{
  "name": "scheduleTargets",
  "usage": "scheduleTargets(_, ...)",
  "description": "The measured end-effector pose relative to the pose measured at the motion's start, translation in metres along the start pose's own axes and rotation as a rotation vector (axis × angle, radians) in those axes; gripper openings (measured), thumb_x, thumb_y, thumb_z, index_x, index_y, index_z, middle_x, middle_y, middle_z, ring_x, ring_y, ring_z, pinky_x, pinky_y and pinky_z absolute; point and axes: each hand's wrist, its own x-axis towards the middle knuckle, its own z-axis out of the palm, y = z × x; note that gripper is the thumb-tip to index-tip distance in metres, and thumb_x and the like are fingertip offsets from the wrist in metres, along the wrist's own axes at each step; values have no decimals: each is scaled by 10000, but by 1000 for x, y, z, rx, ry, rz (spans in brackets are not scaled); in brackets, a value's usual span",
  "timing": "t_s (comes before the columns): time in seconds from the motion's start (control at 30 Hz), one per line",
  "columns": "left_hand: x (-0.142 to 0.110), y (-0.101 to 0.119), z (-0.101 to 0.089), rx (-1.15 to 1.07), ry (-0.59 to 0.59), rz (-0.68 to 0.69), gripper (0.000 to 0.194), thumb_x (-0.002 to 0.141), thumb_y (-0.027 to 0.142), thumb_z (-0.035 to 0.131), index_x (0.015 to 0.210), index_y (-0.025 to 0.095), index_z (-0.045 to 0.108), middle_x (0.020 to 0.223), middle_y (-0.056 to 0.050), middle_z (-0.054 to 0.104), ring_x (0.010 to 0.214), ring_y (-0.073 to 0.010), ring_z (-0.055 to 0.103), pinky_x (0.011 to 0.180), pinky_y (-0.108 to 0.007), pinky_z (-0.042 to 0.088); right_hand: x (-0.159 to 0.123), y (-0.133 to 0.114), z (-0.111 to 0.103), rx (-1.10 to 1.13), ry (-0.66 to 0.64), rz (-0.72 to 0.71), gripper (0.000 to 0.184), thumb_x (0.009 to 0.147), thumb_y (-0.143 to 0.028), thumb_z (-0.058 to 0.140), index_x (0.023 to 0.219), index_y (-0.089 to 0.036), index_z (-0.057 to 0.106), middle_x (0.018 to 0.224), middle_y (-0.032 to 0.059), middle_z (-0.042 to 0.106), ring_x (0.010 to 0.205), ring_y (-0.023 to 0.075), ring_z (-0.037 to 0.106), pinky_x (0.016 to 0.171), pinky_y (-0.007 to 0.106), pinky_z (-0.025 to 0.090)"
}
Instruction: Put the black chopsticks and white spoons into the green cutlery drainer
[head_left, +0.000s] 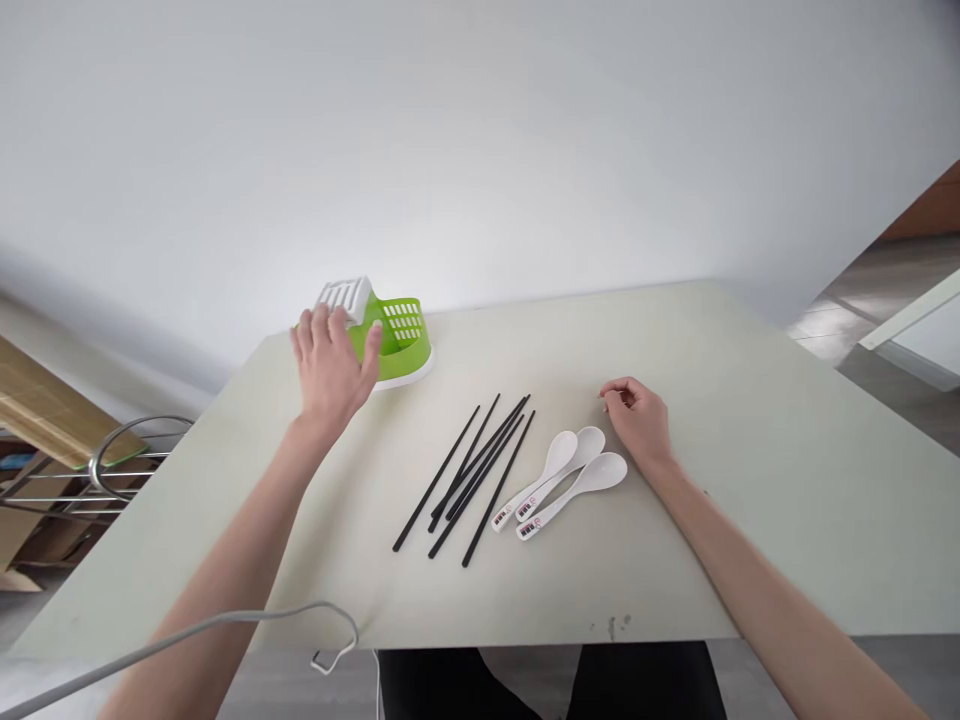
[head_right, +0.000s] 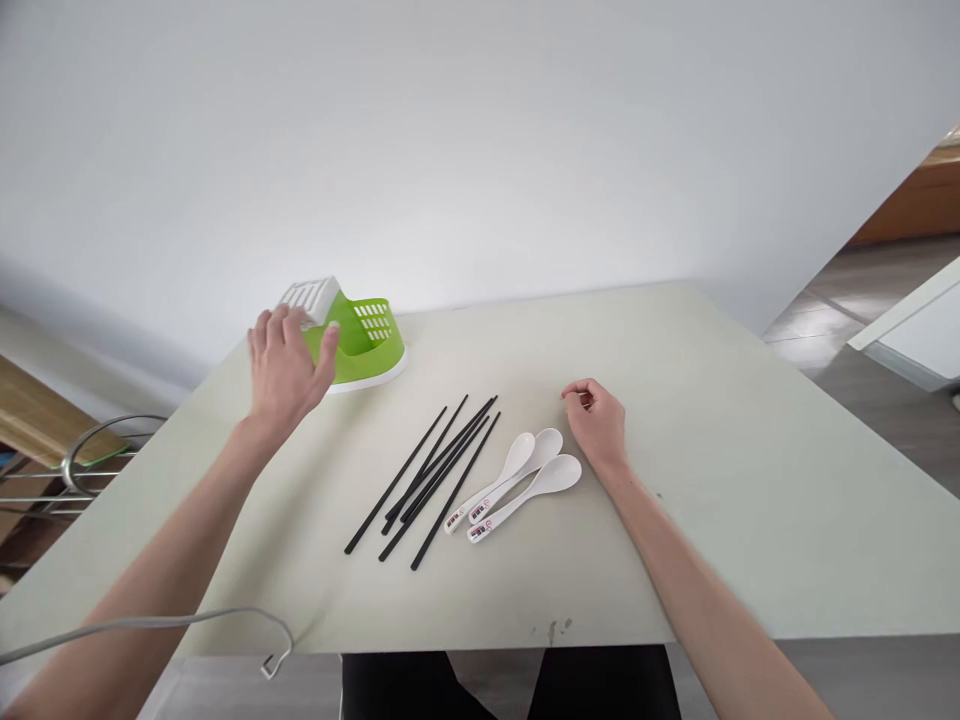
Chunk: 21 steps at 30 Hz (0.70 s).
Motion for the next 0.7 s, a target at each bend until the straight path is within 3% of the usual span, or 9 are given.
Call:
scheduleTargets(0.17,9,35,12,-48,-67,119,673,1042,610,337,1484,141,533,1605,-205,472,1555,-361,322,1272,-567,247,0,0,0,-21,-9,-7,158,775,-276,534,780,-228,684,709,3,669,675,187,590,706,322,431)
scheduleTargets(0.37,16,87,23,-143,-138,290,633,1049,613,369,1438,168,594,1532,-169,563,1478,-341,421,1218,-560,344,1,0,0,-17,-29,-5,158,778,-286,537,782,-229,685,669,0,659,671,198,594,713,330,435)
scheduleTargets(0.53,10,128,19,-150,-195,404,583,1059,544,418,1454,150,588,1494,-178,594,1455,-341,437,1202,-544,375,1,1,1,-21,-40,-31,166,784,-290,534,786,-230,688,656,-1,654,662,198,586,705,329,433)
scheduleTargets(0.7,1,146,13,-197,-245,472,558,1088,507,350,1463,160,574,1521,-165,573,1466,-326,425,1204,-543,373,1,-1,2,-44,-50,-44,171,795,-293,527,780,-231,686,655,-2,656,667,196,591,720,327,433)
